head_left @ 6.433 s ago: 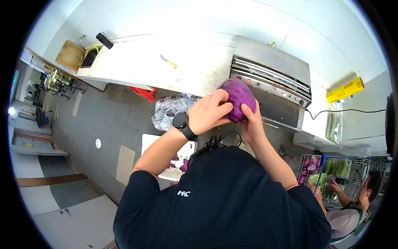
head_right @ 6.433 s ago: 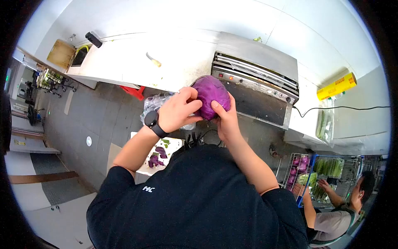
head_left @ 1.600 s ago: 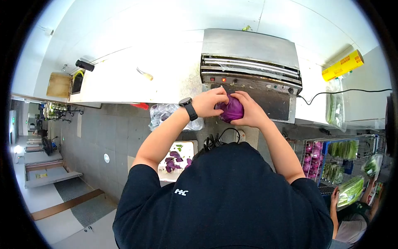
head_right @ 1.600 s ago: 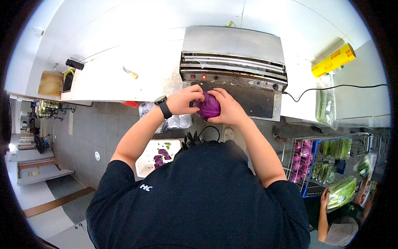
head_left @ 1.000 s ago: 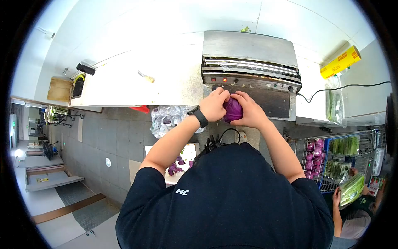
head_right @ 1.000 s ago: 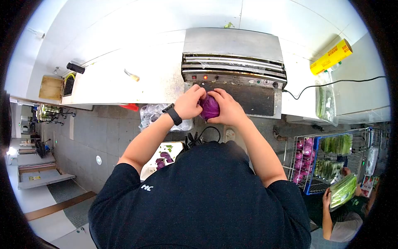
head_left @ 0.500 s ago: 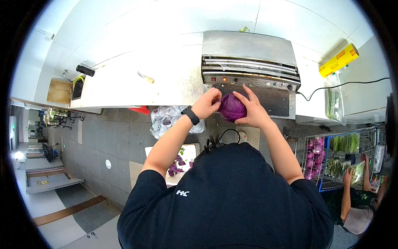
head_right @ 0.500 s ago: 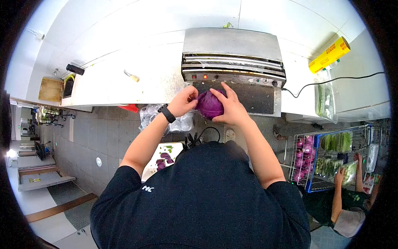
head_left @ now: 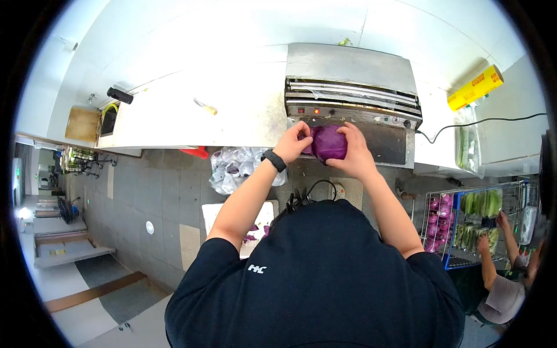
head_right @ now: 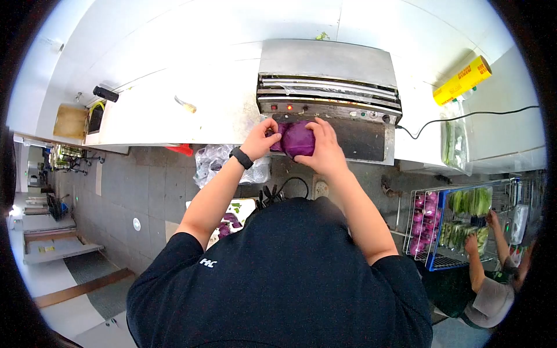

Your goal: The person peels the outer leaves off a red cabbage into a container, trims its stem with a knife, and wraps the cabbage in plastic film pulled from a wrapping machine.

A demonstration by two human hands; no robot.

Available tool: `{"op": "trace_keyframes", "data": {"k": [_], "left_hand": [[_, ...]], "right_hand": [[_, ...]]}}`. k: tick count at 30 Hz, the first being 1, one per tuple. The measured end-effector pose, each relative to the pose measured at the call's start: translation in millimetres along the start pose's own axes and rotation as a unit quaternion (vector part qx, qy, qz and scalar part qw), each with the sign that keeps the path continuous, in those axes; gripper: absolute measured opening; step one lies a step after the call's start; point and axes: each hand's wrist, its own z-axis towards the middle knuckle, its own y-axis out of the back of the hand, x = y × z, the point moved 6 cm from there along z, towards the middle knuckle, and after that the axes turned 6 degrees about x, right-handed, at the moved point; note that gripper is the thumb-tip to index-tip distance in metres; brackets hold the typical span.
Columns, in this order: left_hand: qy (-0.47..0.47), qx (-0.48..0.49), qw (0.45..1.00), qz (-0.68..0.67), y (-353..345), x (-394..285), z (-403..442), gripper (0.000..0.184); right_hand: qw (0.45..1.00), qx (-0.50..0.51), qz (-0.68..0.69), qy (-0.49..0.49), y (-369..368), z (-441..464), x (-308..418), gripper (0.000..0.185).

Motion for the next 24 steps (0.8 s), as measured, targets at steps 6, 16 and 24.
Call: {"op": "trace_keyframes", "data": {"k": [6, 16, 24], "left_hand": [[-0.124, -0.092, 0.975, 0.161, -5, -11, -4, 0.025], [-0.046, -0.166, 0.974, 0.145, -6, 16, 1, 0.018], [0.053, -0.122, 0.986, -0.097, -15, 31, 6, 0.031]], "right_hand": [[0.998, -0.01, -0.055, 0.027, 12, -6, 10, 0.082], [0.997, -0.056, 0.012, -0.049, 22, -4, -25, 0.098], [0.999, -0.021, 0.031, -0.036, 29, -6, -42, 0.092]]}}
